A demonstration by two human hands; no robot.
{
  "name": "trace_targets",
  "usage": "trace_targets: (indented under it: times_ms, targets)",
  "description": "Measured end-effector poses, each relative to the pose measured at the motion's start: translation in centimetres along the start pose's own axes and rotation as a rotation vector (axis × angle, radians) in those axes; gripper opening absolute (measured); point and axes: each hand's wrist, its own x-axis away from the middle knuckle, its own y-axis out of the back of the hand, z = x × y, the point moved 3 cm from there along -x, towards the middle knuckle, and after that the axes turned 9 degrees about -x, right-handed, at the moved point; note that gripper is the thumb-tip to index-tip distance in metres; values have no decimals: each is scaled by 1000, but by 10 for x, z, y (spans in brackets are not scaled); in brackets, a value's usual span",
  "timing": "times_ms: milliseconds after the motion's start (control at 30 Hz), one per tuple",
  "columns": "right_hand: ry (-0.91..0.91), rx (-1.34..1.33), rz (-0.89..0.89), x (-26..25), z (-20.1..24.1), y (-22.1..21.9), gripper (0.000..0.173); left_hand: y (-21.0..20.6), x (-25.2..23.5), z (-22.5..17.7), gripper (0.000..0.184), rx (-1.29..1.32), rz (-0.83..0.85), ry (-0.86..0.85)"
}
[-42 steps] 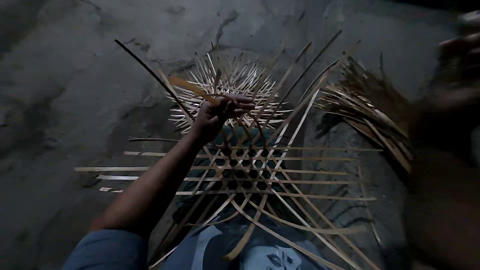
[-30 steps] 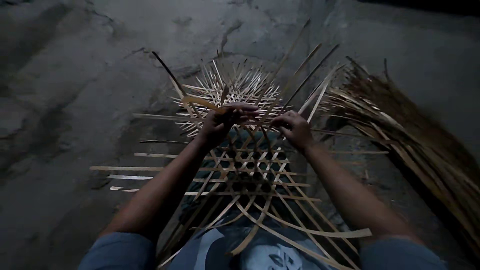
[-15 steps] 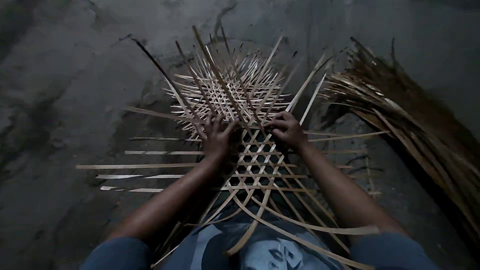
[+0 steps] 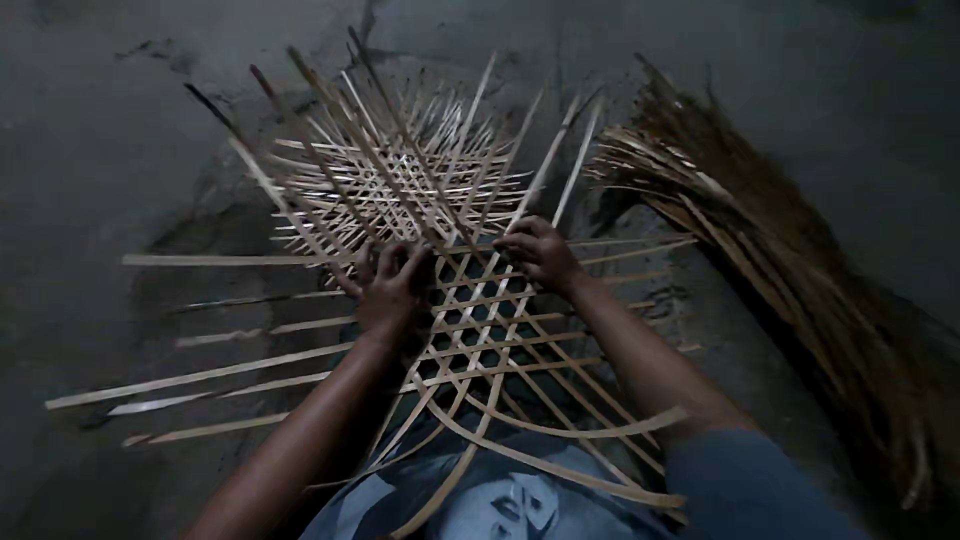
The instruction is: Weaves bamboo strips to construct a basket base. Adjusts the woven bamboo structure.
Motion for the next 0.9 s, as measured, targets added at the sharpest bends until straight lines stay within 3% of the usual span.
trace_targets:
  times_ms: [200,400,500,600,700,900]
  targets:
    - [-12,-106,76,-5,-2,6,29,1,1,-1,49,16,-5,7]
    - [-44,-106,132,4,-10,1,30,-3,0,-1,34,8,-19,-7]
    - [-21,94,88,3,4,-3,25,-3,0,0,33,7,-45,-14]
    - [-19,217,30,-2,40,-24,37,2,2,2,39,14,-42,-17]
    - [-137,175,45,1,67,-55,47,3,9,2,39,-8,-62,-7]
    - [-201,120,-42,10,56,-71,48,-3,8,2,37,-48,-86,3]
